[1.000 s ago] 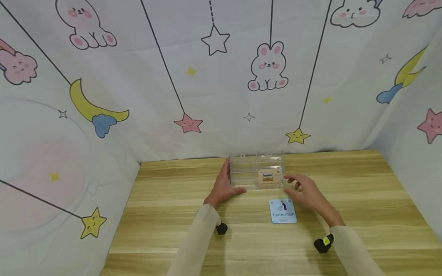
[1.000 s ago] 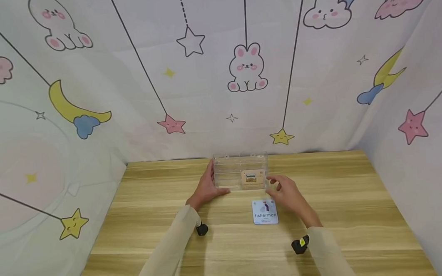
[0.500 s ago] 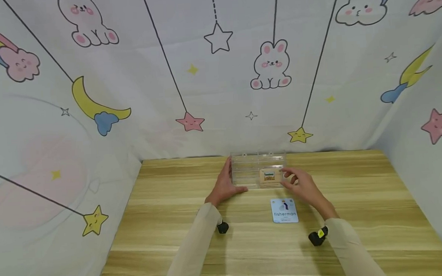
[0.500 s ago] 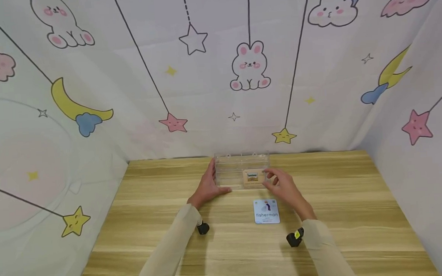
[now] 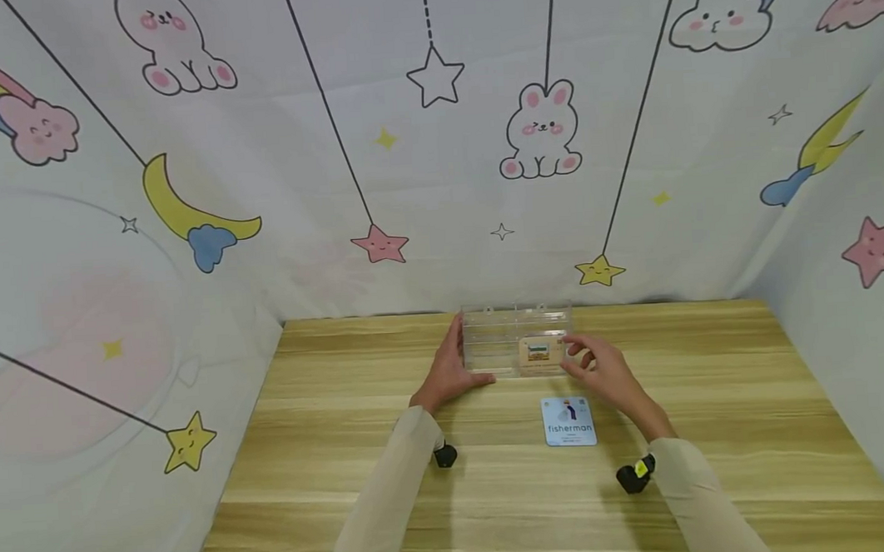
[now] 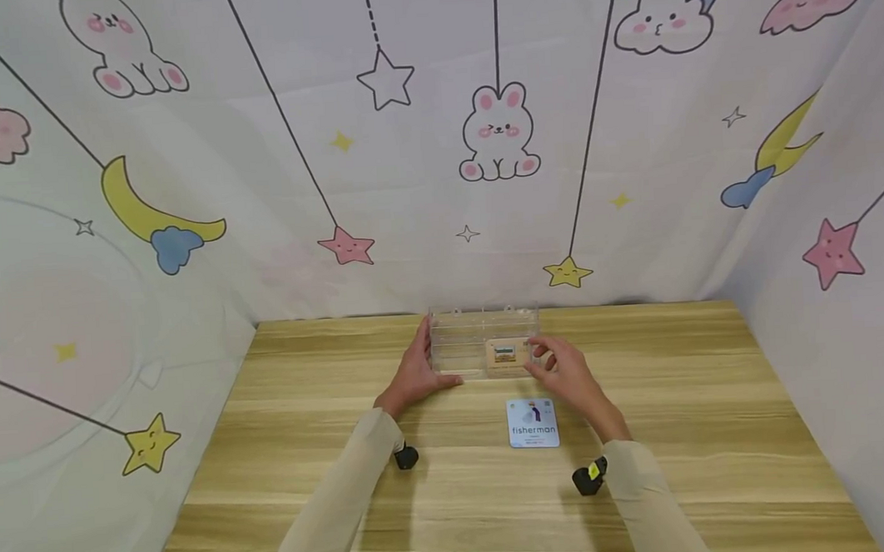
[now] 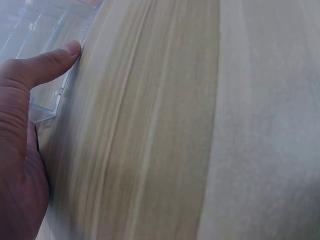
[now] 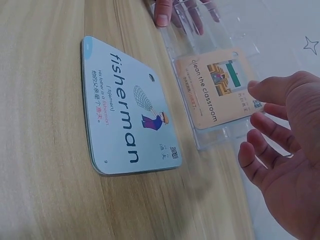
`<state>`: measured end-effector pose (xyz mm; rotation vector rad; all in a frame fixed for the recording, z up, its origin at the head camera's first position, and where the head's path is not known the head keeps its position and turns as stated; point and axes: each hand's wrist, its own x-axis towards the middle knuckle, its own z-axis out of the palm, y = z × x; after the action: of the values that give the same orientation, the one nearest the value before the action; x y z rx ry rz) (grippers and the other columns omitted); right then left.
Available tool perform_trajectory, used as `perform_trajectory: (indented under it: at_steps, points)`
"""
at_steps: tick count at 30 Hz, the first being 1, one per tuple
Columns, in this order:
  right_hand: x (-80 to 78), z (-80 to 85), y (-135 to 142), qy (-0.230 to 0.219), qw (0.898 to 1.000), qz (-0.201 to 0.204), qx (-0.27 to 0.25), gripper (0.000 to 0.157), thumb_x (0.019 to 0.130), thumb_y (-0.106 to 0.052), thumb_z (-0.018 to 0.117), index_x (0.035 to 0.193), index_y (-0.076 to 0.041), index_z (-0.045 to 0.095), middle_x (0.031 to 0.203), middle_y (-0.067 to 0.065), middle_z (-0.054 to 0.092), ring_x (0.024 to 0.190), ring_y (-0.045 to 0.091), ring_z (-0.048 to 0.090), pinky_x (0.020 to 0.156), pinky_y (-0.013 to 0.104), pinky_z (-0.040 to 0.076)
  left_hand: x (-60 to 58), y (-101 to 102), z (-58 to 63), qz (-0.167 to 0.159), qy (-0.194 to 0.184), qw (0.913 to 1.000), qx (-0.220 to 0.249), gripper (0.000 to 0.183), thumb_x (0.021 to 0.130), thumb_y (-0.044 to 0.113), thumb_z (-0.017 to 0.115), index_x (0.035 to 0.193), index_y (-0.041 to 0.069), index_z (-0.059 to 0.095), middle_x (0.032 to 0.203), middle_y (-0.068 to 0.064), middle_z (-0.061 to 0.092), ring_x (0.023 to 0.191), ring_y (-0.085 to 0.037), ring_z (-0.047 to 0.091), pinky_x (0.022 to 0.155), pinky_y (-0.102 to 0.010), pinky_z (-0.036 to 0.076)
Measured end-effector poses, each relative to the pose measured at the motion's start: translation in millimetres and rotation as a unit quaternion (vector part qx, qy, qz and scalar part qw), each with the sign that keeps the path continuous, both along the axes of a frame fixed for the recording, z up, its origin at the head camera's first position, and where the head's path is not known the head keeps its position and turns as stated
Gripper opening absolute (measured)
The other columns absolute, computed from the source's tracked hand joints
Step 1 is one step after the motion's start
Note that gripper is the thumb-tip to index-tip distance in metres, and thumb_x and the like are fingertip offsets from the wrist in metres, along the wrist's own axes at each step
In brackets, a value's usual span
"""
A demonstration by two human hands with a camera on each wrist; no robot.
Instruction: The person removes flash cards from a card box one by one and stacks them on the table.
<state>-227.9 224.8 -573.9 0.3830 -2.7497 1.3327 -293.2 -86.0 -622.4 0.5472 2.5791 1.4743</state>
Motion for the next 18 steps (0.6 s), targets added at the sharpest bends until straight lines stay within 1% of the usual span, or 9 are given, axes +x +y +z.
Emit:
perform_trajectory:
  at_steps: [6, 12, 15, 18]
  points:
    - [0.1, 1.0, -1.6, -0.005, 1.000, -0.010, 0.000, 0.039, 0.096, -0.011, 0.076, 0.132, -0.002, 0.064, 0.111, 0.014, 0.066, 0.084, 0.021, 0.061, 0.070, 0.032, 0.053, 0.2, -0.2, 0.4, 0.000, 0.000, 1.0000, 0.004, 0.136, 0.073, 0.023, 0.098, 0.168, 0.018, 0.000, 0.173, -0.007, 0.011, 0.156, -0.023, 0.023, 0.123, -0.033, 0.030]
    - [1.2, 1.2, -3.5, 0.003, 1.000, -0.024, -0.005, 0.037, 0.095, -0.010, 0.077, 0.128, -0.001, 0.063, 0.121, 0.019, 0.066, 0.088, 0.024, 0.062, 0.073, 0.034, 0.055, 1.9, -0.7, 2.2, -0.002, -0.002, 1.0000, 0.005, 0.136, 0.074, 0.021, 0.097, 0.168, 0.018, -0.001, 0.173, -0.007, 0.010, 0.156, -0.023, 0.022, 0.123, -0.033, 0.030]
    - [2.2, -0.3, -4.4, 0.001, 0.999, -0.030, -0.018, 0.036, 0.096, -0.010, 0.077, 0.127, -0.002, 0.063, 0.122, 0.019, 0.066, 0.091, 0.026, 0.064, 0.076, 0.037, 0.058, 2.5, -0.9, 2.6, -0.004, 0.001, 1.0000, 0.006, 0.135, 0.075, 0.021, 0.097, 0.168, 0.017, -0.001, 0.173, -0.008, 0.010, 0.156, -0.025, 0.022, 0.123, -0.034, 0.030]
    - [4.3, -2.3, -6.1, -0.006, 0.999, -0.028, -0.037, 0.037, 0.097, -0.010, 0.075, 0.129, -0.002, 0.059, 0.124, 0.019, 0.066, 0.097, 0.030, 0.066, 0.081, 0.043, 0.061, 2.7, -1.2, 2.3, -0.005, 0.001, 1.0000, 0.005, 0.136, 0.074, 0.021, 0.097, 0.168, 0.018, -0.001, 0.173, -0.007, 0.010, 0.156, -0.024, 0.022, 0.123, -0.034, 0.030]
